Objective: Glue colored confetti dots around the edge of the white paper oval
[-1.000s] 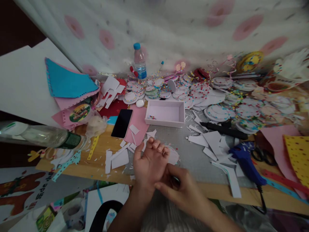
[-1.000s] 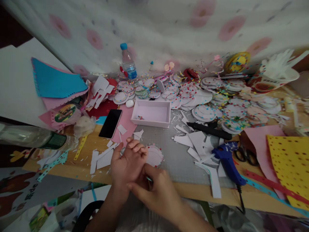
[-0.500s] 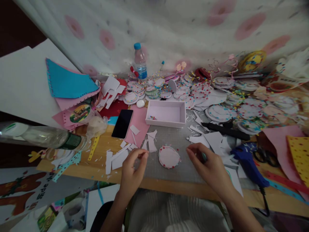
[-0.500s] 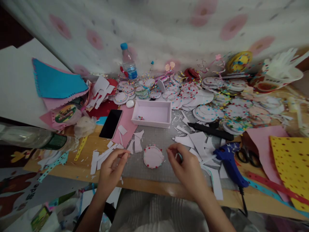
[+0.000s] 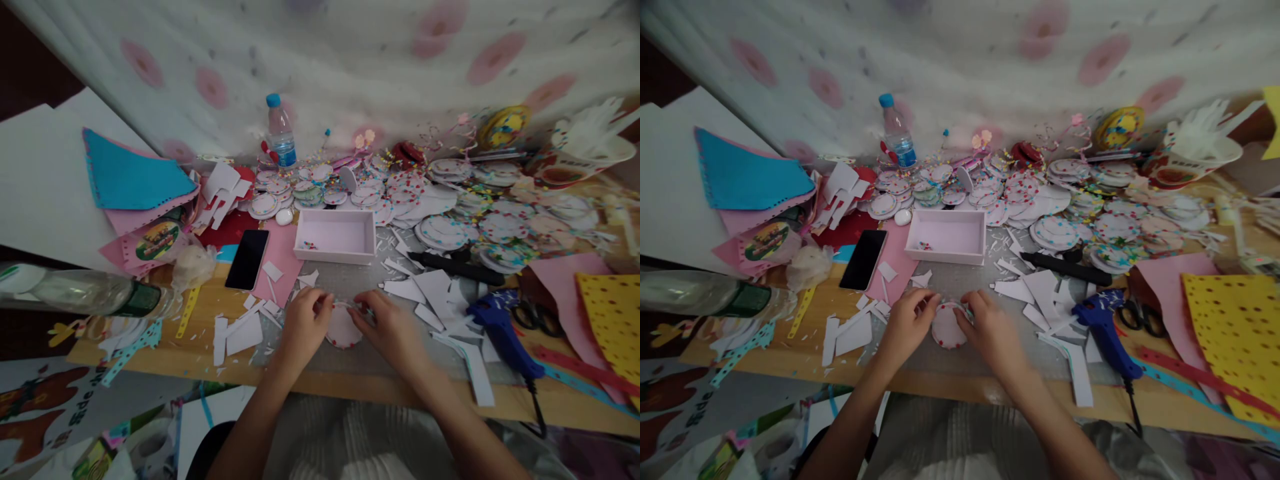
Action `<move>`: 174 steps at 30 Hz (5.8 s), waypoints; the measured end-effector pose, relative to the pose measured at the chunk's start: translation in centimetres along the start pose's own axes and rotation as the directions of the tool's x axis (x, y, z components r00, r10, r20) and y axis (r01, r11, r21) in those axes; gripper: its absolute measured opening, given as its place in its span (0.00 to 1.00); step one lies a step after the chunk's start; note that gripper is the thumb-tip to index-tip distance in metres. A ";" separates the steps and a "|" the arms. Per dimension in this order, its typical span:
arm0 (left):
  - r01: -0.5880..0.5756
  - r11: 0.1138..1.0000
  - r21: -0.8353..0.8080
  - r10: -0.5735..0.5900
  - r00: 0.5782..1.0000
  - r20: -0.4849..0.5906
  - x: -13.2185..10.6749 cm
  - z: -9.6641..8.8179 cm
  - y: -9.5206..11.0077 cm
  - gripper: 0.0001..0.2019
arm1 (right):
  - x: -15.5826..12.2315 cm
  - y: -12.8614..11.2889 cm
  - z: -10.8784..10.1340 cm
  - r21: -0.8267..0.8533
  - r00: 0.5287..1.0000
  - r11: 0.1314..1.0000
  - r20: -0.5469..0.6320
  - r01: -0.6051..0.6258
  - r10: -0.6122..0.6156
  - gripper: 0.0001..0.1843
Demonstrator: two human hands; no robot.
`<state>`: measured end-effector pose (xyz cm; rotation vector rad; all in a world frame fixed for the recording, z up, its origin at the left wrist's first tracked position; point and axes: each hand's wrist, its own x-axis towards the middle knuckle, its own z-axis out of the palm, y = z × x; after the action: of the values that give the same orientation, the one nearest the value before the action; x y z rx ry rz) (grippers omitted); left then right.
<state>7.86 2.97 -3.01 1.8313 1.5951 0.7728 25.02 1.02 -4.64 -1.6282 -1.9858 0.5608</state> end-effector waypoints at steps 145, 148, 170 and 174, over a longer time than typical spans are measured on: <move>-0.043 0.997 0.068 0.032 0.989 0.144 -0.1 -2.1 -0.5 0.07 | -4.2 -5.0 -1.4 -0.429 0.831 0.848 0.556 0.311 -0.024 0.43; -0.010 0.995 0.101 -0.005 0.990 0.140 -0.2 -1.9 -0.2 0.08 | -4.2 -4.9 -1.3 -0.437 0.825 0.839 0.564 0.325 -0.026 0.43; -0.009 0.985 0.171 0.005 1.000 0.023 -1.3 -0.1 0.3 0.10 | -4.3 -4.9 -1.1 -0.436 0.836 0.839 0.547 0.326 -0.040 0.43; 0.015 0.993 0.119 -0.017 1.000 0.015 -1.4 0.1 0.0 0.10 | -4.4 -4.7 -1.0 -0.426 0.835 0.846 0.549 0.321 -0.040 0.43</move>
<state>7.78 1.58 -3.16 1.9007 1.6760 0.6670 22.67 -4.18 -1.53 -1.6487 -2.8680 0.4615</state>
